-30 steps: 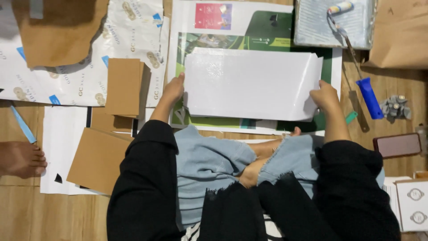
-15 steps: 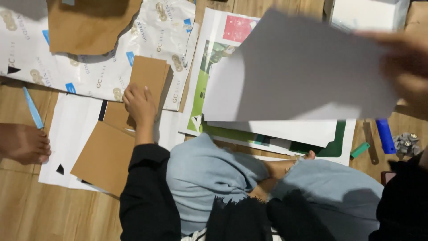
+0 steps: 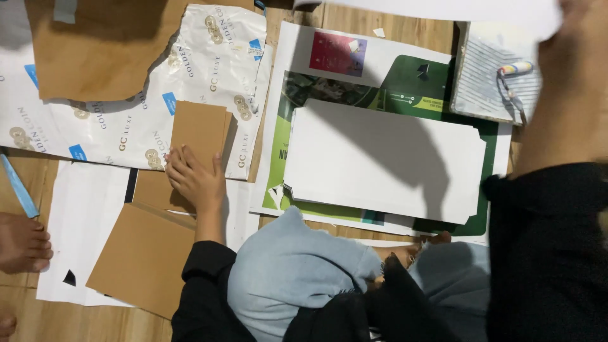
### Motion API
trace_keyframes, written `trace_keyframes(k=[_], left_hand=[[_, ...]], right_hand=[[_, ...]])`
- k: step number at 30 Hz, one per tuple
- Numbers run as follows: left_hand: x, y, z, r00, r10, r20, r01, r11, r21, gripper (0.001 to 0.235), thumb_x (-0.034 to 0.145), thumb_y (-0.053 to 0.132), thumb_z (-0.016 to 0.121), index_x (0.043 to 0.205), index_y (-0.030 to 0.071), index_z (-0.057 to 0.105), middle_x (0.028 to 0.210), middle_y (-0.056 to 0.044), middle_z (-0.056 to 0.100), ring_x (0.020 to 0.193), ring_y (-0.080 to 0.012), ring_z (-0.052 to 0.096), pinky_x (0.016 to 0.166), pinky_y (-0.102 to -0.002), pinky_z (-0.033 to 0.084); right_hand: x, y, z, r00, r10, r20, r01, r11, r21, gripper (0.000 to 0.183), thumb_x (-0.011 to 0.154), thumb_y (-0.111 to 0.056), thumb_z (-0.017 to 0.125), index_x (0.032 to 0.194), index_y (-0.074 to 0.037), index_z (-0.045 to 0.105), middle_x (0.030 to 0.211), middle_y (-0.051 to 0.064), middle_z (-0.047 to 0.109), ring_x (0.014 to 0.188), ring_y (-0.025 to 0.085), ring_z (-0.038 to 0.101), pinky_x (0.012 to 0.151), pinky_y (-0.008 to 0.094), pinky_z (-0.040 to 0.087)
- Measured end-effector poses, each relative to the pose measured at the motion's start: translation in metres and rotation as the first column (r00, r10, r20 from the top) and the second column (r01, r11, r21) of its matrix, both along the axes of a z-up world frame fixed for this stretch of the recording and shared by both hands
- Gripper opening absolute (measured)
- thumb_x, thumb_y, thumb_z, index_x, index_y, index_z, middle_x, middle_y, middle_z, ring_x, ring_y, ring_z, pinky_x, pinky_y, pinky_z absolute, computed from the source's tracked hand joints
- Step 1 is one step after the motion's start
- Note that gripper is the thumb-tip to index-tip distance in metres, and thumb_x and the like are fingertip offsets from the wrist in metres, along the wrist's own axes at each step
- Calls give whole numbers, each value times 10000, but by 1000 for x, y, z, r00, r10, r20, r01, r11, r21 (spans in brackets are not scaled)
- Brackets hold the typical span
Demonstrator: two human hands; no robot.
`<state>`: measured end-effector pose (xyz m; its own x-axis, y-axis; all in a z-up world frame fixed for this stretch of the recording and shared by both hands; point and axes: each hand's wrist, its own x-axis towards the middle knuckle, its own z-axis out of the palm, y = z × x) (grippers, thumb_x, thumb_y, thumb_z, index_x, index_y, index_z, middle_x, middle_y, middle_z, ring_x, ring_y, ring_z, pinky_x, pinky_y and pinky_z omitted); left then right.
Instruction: The person sits on the floor and arranges brown cardboard pieces on a white sheet. They then use a blue paint roller to apply a white adhesive to the sheet and place a large white paper on top, smoothing it out.
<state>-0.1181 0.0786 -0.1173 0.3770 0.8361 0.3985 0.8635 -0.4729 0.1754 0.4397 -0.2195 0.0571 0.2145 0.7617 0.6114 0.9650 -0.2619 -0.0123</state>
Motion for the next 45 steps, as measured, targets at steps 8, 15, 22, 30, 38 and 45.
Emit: trace_keyframes(k=[8, 15, 22, 30, 38, 45], left_hand=[[4, -5, 14, 1000, 10, 24, -10, 1000, -10, 699, 937, 593, 424, 1282, -14, 459, 1236, -234, 420, 1140, -440, 397, 913, -550, 330], [7, -5, 17, 1000, 14, 10, -13, 999, -51, 697, 945, 591, 417, 1302, -8, 427, 1234, -225, 402, 1163, -443, 364, 921, -559, 307], [6, -6, 17, 999, -1, 36, 2, 1000, -29, 681, 935, 569, 465, 1285, -14, 431, 1225, -235, 401, 1127, -442, 376, 893, -559, 317], [-2, 2, 0, 1000, 29, 8, -29, 1000, -11, 709, 937, 594, 393, 1299, -12, 459, 1323, -240, 427, 1223, -415, 354, 1005, -539, 278], [-28, -5, 61, 666, 343, 663, 175, 792, -586, 678, 903, 360, 484, 1462, 175, 147, 1520, -97, 25, 1404, -294, 43, 1076, -545, 231], [-63, -100, 136, -151, 675, 723, 638, 625, -450, 735, 781, 426, 575, 1405, 136, 316, 1472, -139, 262, 1387, -285, 238, 1133, -395, 166]], right_hand=[[-119, 84, -154, 141, 338, -931, 860, 424, 284, 640, 889, 102, 330, 1460, -175, 248, 1482, 236, 263, 1398, 399, 222, 1155, 534, 220], [-146, 99, -136, 51, 146, -988, 934, 344, 99, 587, 951, 52, 263, 1483, -171, 153, 1544, 211, 93, 1443, 349, 60, 1187, 512, 29], [-45, 37, -232, -331, 76, -941, 705, 682, -193, 774, 959, -218, 592, 1446, -191, -8, 1434, 320, 168, 1275, 492, 352, 980, 627, 324], [-69, -80, -109, -73, 90, -993, 692, 722, 14, 723, 805, -254, 578, 1428, -226, 212, 1063, -15, 548, 745, 85, 546, 622, 196, 510], [-75, -327, -118, 196, -161, -967, 632, 775, -1, 318, 1098, -282, 552, 1306, -52, 480, 1131, 175, 506, 1002, 262, 561, 751, 330, 512], [-141, -374, -131, -63, -206, -977, 758, 627, -181, 156, 965, -171, 518, 1081, -71, 548, 918, 103, 572, 753, 202, 608, 664, 284, 526]])
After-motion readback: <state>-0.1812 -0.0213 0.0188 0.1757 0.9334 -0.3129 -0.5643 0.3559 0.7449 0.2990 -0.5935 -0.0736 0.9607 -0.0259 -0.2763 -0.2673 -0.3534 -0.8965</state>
